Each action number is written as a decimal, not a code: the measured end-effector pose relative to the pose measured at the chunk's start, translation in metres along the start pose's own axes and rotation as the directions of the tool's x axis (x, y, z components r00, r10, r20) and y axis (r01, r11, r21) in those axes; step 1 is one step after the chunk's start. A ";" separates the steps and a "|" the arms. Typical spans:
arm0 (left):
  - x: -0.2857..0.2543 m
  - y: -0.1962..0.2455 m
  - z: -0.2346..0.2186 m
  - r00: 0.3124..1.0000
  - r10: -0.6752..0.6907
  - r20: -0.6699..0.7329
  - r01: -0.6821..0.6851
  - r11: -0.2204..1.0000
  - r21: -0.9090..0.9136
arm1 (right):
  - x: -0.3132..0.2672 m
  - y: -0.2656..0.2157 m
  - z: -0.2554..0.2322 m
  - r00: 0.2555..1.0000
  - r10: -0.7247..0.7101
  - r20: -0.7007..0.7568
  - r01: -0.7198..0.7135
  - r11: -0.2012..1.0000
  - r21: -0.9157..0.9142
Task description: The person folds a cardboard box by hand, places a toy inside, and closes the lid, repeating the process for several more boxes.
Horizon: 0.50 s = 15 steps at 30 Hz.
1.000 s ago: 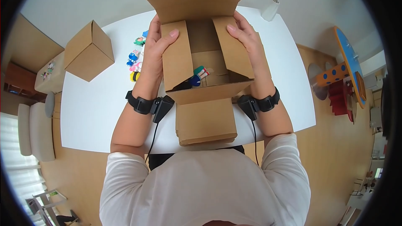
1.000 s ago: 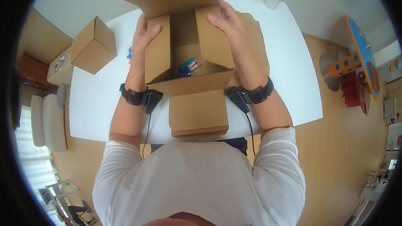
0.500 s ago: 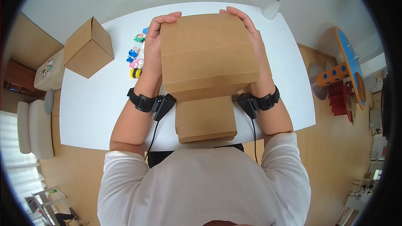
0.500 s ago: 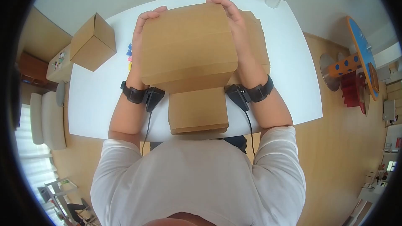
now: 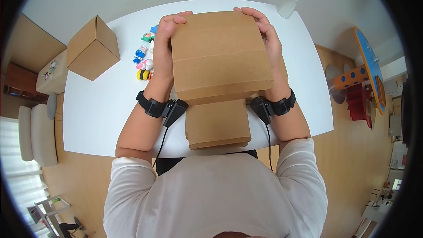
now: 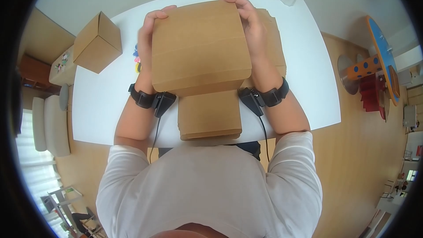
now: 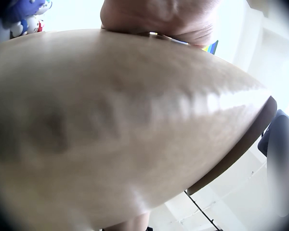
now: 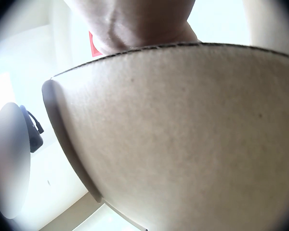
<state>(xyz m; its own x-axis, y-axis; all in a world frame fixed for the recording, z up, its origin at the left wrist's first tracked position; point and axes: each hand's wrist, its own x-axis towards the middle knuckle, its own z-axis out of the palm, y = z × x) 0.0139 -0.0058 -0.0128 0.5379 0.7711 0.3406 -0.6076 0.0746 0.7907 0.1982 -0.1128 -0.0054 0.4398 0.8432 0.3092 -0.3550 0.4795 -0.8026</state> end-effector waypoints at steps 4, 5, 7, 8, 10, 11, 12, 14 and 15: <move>0.000 0.000 0.001 1.000 -0.008 0.000 0.008 0.999 0.042 | -0.004 -0.008 0.009 0.998 0.024 -0.059 -0.030 0.994 -0.101; 0.001 0.000 0.000 1.000 -0.015 0.005 0.015 0.999 0.046 | -0.006 -0.011 0.012 0.998 0.017 -0.055 -0.025 0.990 -0.136; 0.002 0.003 -0.001 0.999 -0.029 0.016 0.028 0.998 0.056 | -0.007 -0.014 0.015 0.999 0.004 -0.048 -0.014 0.978 -0.206; 0.003 0.004 -0.002 0.999 -0.023 0.030 0.020 0.995 0.100 | -0.007 -0.013 0.013 0.999 0.014 -0.049 -0.023 0.979 -0.200; 0.004 0.009 -0.001 0.998 -0.014 0.058 0.002 0.982 0.187 | -0.004 -0.012 0.008 0.998 0.034 -0.051 -0.043 0.981 -0.189; 0.004 0.015 -0.002 0.993 -0.022 0.116 -0.016 0.947 0.320 | -0.005 -0.014 0.008 0.998 0.038 -0.055 -0.050 0.973 -0.227; 0.004 0.023 -0.002 0.984 -0.039 0.172 -0.042 0.894 0.446 | -0.005 -0.017 0.009 0.997 0.042 -0.060 -0.056 0.963 -0.264; 0.004 0.041 -0.003 0.948 -0.002 0.318 -0.240 0.650 0.721 | -0.005 -0.022 0.008 0.999 0.016 -0.040 -0.030 0.929 -0.369; 0.000 0.050 -0.002 0.908 0.033 0.418 -0.391 0.425 0.816 | -0.004 -0.025 0.005 1.000 -0.009 -0.014 0.002 0.901 -0.434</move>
<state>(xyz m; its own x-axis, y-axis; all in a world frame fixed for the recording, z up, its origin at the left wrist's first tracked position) -0.0178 -0.0008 0.0256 0.7128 0.4379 0.5478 0.0080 -0.7861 0.6180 0.2015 -0.1267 0.0154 0.4543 0.8353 0.3096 0.0397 0.3282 -0.9438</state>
